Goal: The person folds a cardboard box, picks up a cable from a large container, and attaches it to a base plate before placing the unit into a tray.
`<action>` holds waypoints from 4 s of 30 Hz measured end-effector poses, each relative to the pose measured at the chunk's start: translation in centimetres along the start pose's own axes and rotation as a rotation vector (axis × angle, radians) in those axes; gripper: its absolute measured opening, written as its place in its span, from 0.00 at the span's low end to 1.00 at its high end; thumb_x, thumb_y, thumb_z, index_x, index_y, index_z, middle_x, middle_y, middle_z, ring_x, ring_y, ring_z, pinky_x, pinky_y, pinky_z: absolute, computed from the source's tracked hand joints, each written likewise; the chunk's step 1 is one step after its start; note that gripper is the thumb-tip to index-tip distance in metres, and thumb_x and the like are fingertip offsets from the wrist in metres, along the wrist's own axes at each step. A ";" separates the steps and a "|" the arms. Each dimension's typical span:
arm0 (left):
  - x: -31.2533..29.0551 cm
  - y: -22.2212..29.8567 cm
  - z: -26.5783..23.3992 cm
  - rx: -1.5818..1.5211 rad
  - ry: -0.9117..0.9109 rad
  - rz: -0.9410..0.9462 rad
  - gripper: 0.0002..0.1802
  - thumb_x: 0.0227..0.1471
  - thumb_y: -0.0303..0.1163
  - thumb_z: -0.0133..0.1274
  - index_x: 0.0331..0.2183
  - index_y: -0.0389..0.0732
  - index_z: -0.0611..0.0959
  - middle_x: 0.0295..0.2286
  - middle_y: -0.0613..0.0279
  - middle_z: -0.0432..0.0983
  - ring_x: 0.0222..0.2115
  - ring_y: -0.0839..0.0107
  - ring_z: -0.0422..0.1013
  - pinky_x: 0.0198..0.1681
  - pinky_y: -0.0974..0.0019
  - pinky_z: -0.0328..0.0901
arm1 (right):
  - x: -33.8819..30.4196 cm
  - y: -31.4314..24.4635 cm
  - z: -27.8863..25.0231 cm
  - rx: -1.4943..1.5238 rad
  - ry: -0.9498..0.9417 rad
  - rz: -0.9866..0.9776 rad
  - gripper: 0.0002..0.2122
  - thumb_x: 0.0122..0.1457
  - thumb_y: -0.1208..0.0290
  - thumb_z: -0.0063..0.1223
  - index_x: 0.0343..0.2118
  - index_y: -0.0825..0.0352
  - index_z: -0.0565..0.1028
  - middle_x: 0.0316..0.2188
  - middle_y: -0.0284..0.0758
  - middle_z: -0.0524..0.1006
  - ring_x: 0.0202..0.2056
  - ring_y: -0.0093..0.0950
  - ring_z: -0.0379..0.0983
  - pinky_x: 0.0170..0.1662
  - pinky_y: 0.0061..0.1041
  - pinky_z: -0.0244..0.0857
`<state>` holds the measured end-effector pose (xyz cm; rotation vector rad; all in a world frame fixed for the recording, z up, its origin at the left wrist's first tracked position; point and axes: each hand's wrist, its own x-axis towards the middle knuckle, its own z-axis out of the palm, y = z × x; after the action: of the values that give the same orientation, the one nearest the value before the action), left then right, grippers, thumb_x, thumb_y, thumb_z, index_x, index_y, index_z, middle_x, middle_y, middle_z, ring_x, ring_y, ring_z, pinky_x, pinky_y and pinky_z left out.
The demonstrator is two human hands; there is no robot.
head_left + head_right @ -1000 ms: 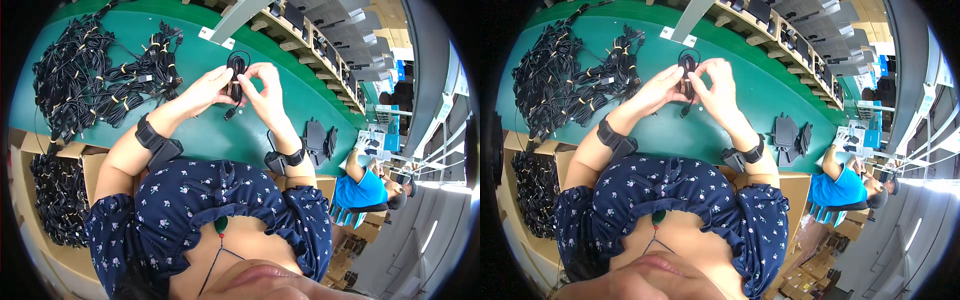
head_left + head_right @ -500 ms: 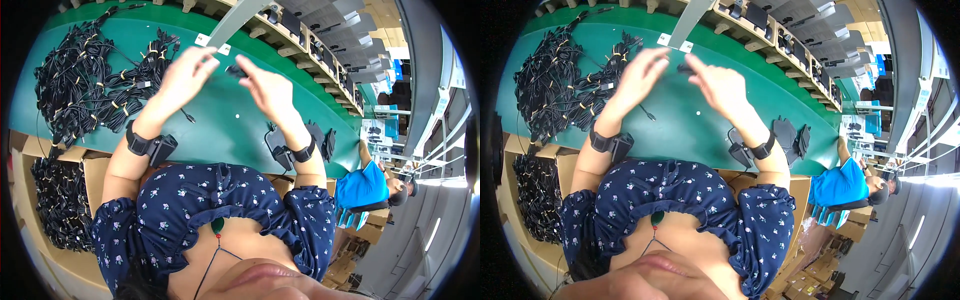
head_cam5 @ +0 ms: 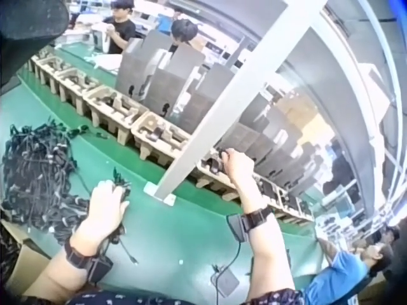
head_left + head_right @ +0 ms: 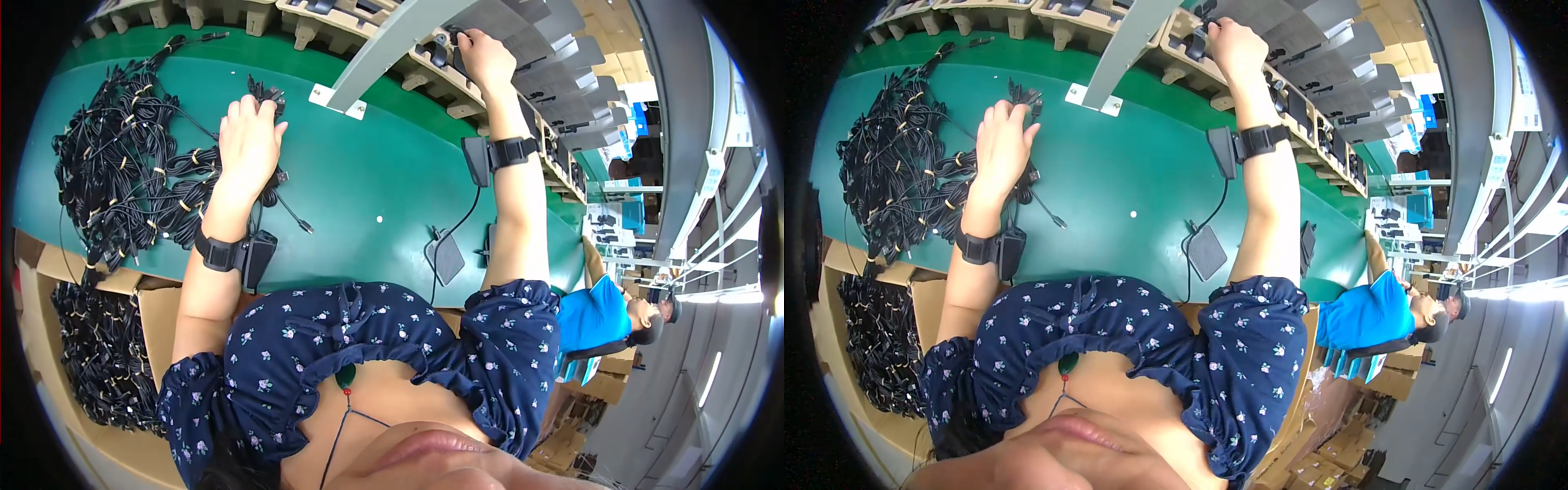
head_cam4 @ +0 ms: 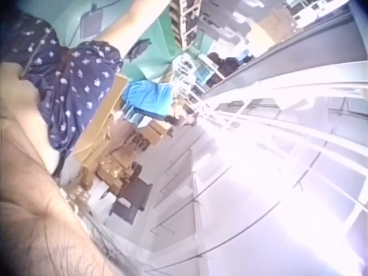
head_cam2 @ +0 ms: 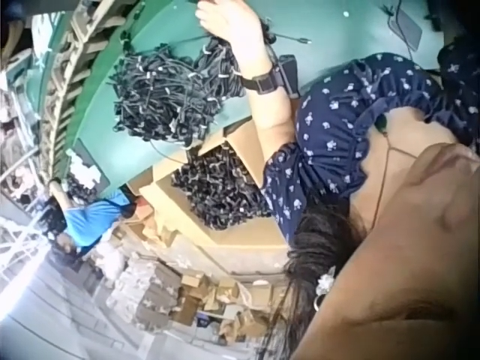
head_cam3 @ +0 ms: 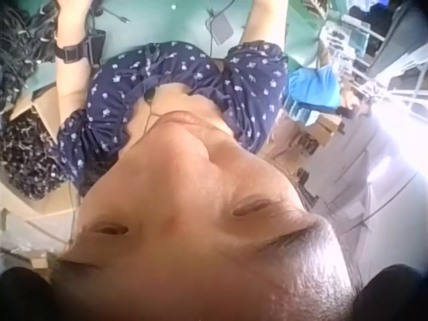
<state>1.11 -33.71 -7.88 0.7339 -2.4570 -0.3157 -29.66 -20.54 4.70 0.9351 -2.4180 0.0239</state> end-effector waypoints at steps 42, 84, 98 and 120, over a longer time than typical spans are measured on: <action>-0.3 1.6 -1.7 -0.006 -0.124 0.018 0.21 0.38 0.30 0.59 0.38 0.37 0.73 0.32 0.52 0.64 0.35 0.56 0.65 0.37 0.58 0.63 | 2.2 2.0 10.4 0.130 -0.253 0.128 0.16 0.51 0.58 0.51 0.37 0.64 0.71 0.35 0.43 0.75 0.41 0.39 0.72 0.44 0.35 0.65; -3.3 5.3 1.9 -0.204 -0.408 0.489 0.26 0.46 0.24 0.45 0.49 0.57 0.72 0.28 0.59 0.64 0.30 0.61 0.69 0.33 0.62 0.68 | -26.2 -2.4 -0.4 0.505 -0.434 -0.451 0.42 0.33 0.52 0.63 0.56 0.57 0.59 0.58 0.41 0.54 0.58 0.41 0.51 0.57 0.40 0.50; -3.5 4.9 3.1 -0.200 -0.372 0.295 0.36 0.37 0.32 0.61 0.50 0.45 0.66 0.45 0.50 0.60 0.43 0.54 0.66 0.39 0.60 0.68 | -25.2 -4.9 1.0 0.541 -0.180 -0.467 0.31 0.40 0.51 0.59 0.48 0.61 0.69 0.51 0.43 0.65 0.53 0.40 0.60 0.55 0.37 0.55; -2.4 4.7 2.9 -0.739 -0.341 -0.050 0.16 0.53 0.39 0.48 0.39 0.39 0.71 0.28 0.50 0.75 0.28 0.52 0.72 0.31 0.58 0.66 | -10.6 -4.1 2.6 0.971 0.408 -0.087 0.07 0.56 0.72 0.48 0.24 0.69 0.72 0.22 0.35 0.70 0.25 0.27 0.66 0.31 0.21 0.62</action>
<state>-0.88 -28.29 -9.65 0.4323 -2.3419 -1.3681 -21.84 -17.58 -3.41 1.2562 -1.9187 1.3080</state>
